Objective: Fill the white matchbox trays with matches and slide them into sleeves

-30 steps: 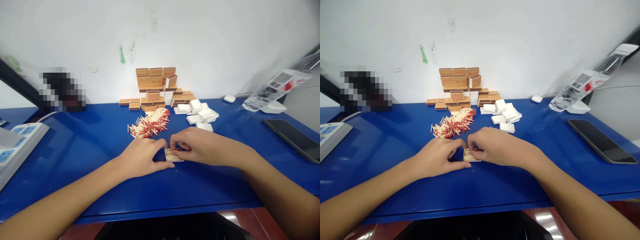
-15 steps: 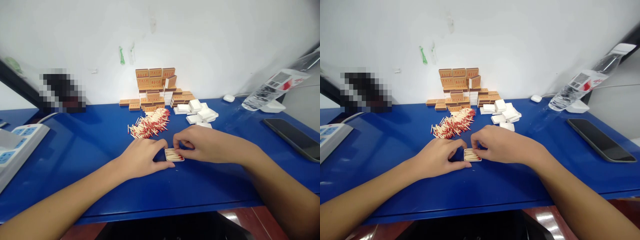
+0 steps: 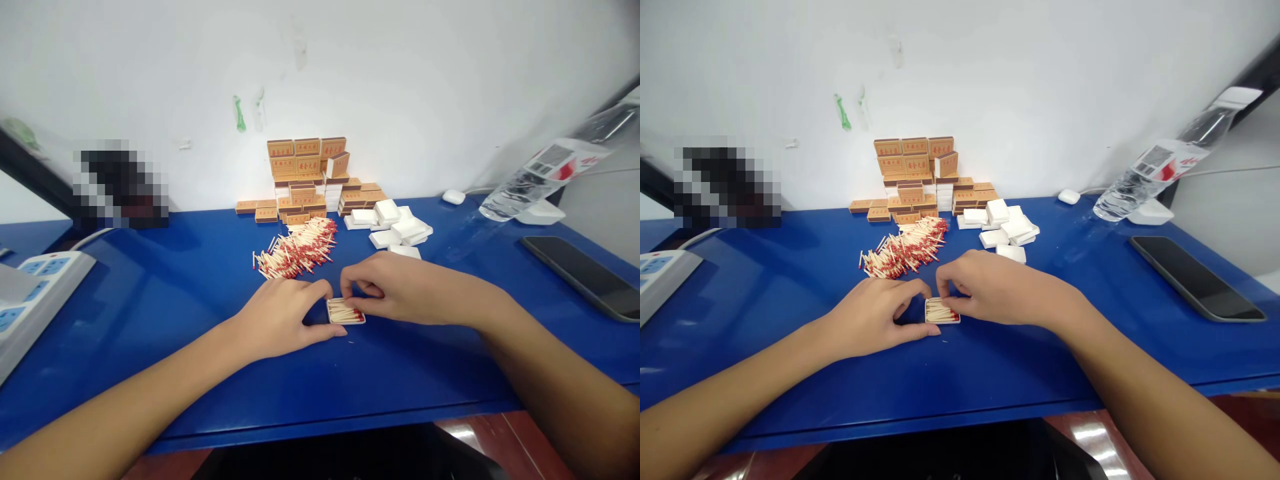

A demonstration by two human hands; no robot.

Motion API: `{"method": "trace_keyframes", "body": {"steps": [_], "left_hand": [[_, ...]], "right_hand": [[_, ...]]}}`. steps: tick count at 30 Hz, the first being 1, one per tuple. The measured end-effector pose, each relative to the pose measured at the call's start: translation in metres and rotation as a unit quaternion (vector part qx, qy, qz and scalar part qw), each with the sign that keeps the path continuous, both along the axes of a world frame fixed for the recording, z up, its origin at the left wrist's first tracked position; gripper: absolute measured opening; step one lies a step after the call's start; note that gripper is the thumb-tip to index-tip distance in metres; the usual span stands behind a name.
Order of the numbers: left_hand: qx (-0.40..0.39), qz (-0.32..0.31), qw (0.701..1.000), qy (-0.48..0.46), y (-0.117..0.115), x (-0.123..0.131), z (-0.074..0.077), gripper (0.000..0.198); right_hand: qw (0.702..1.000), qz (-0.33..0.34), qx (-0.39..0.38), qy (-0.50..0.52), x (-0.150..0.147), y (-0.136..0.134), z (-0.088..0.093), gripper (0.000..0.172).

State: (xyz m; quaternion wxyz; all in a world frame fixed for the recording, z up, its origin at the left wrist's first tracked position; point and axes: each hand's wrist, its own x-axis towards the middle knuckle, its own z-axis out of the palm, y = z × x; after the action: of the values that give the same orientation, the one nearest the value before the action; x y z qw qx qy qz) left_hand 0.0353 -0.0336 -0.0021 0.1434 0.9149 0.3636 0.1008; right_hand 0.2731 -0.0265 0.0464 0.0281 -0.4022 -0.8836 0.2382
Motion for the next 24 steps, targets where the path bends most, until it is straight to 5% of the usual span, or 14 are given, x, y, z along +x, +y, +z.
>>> {"method": "trace_keyframes", "body": {"steps": [10, 15, 24], "left_hand": [[0.003, 0.003, 1.0, 0.004, -0.001, 0.0, 0.002, 0.045], [0.007, 0.002, 1.0, -0.002, -0.001, 0.0, 0.003, 0.045], [0.011, -0.003, 1.0, -0.004, 0.0, -0.001, 0.001, 0.047]], "right_hand": [[1.0, -0.02, -0.004, -0.019, 0.003, 0.003, 0.001, 0.011], [0.997, -0.051, 0.061, 0.02, 0.013, 0.012, 0.002, 0.019], [0.945, -0.258, 0.191, -0.056, 0.081, 0.052, 0.005, 0.018]]}}
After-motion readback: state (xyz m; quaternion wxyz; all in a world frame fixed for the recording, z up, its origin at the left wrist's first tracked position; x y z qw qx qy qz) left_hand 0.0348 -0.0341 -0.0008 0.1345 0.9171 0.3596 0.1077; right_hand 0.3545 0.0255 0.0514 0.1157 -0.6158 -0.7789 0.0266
